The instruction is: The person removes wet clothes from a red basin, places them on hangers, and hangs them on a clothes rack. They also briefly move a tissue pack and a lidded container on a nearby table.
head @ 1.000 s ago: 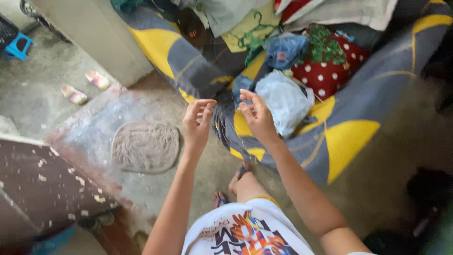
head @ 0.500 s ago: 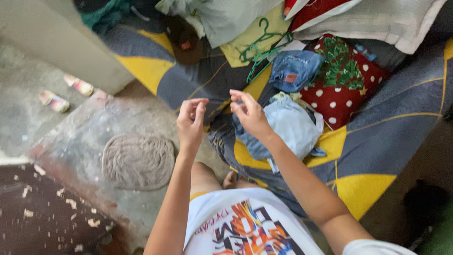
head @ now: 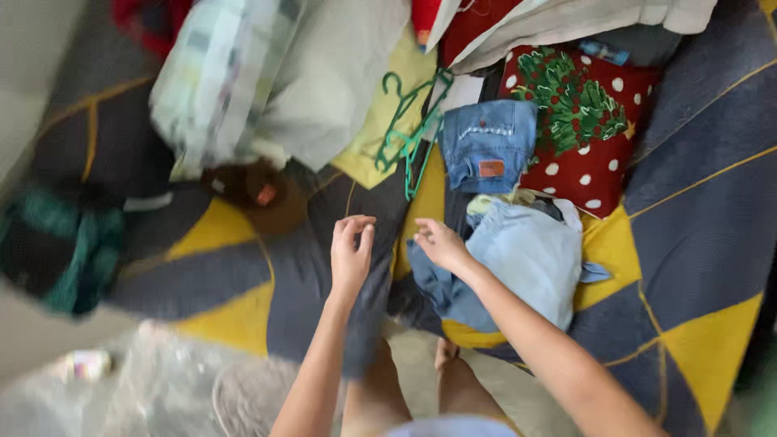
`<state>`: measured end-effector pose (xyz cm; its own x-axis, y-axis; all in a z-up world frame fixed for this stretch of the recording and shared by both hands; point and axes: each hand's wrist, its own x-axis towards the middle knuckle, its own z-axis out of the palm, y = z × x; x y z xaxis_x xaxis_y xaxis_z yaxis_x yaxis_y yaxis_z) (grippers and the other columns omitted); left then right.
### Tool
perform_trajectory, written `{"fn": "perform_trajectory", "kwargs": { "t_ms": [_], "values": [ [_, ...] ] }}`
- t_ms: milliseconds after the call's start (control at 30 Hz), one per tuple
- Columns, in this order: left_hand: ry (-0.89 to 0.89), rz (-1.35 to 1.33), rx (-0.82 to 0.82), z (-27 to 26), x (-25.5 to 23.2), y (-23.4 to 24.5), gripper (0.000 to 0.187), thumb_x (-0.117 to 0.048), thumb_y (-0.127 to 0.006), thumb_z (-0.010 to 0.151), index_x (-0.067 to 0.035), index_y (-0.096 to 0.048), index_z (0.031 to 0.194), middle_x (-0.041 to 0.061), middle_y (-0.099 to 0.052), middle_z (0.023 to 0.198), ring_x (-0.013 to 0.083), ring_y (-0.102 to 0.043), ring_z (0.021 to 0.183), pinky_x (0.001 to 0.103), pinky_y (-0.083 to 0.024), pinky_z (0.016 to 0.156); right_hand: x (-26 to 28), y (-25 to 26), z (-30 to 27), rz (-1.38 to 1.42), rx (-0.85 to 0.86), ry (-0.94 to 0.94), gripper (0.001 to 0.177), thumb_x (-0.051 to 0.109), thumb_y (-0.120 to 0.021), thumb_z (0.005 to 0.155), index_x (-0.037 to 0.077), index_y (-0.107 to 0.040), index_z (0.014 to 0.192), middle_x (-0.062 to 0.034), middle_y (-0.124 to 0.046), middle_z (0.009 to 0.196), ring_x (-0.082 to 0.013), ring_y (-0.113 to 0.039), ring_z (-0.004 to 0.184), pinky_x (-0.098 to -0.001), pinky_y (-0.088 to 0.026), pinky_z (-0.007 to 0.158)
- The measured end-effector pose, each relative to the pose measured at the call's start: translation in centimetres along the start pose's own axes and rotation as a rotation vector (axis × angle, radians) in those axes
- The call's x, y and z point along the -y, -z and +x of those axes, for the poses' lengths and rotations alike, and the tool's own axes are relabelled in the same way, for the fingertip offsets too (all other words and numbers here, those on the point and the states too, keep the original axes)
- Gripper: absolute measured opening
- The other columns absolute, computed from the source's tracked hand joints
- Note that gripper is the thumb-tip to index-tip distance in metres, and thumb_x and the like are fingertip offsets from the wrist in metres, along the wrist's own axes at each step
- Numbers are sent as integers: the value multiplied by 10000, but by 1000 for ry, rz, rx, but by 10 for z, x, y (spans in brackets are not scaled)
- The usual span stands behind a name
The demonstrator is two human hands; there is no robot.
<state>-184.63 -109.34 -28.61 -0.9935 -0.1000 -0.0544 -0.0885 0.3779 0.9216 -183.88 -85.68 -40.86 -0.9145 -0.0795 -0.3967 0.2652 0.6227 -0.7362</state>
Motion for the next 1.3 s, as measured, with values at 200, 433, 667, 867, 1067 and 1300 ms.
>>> {"fn": "perform_trajectory", "kwargs": {
  "t_ms": [200, 433, 667, 867, 1067, 1300],
  "values": [
    [-107, 147, 117, 100, 104, -50, 226, -161, -679, 947, -39, -677, 1138, 170, -606, 1216, 366, -605, 1159, 431, -490, 990, -59, -54, 122, -235, -201, -168, 552, 329, -684, 959, 62, -509, 1408, -191, -577, 1387, -378, -556, 1283, -466, -465, 1048],
    [-133, 125, 92, 180, 191, -132, 432, -139, -670, 940, 54, -525, 1298, 294, -501, 1283, 477, -508, 1182, 494, -430, 994, -87, -78, 198, -119, -23, -339, 947, 303, -616, 960, 156, 42, 1626, -198, -178, 1668, -404, -306, 1465, -501, -300, 1158],
    [-158, 272, 203, 229, 256, -206, 160, -139, -666, 1002, -8, -667, 1094, 220, -576, 1145, 441, -568, 1086, 519, -458, 971, -150, -106, 225, -41, 104, -422, 926, 351, -588, 982, 187, 26, 1656, -180, -304, 1650, -368, -347, 1495, -455, -301, 1200],
    [14, 290, 314, 201, 262, -212, 250, -257, -769, 832, -48, -707, 955, 184, -582, 1156, 386, -676, 912, 482, -540, 806, -191, -106, 251, 144, 84, -104, 939, 256, -685, 935, 126, -51, 1615, -261, -369, 1558, -403, -405, 1426, -423, -365, 1131],
    [56, 400, 420, 146, 264, -187, 265, -166, -687, 907, -3, -599, 1096, 272, -676, 1062, 465, -657, 1019, 535, -510, 836, -123, -115, 192, 18, -165, -469, 448, 286, -529, 1033, 177, -496, 1467, -169, -717, 1105, -361, -712, 940, -445, -574, 826],
    [373, 275, 210, 30, 167, -91, 160, -185, -588, 968, -61, -545, 1060, 285, -681, 774, 494, -674, 807, 572, -489, 699, -22, -95, 69, 149, -612, -124, 314, 241, -456, 1117, 63, -594, 1336, -202, -708, 1196, -379, -681, 1040, -453, -522, 854]
  ]
}}
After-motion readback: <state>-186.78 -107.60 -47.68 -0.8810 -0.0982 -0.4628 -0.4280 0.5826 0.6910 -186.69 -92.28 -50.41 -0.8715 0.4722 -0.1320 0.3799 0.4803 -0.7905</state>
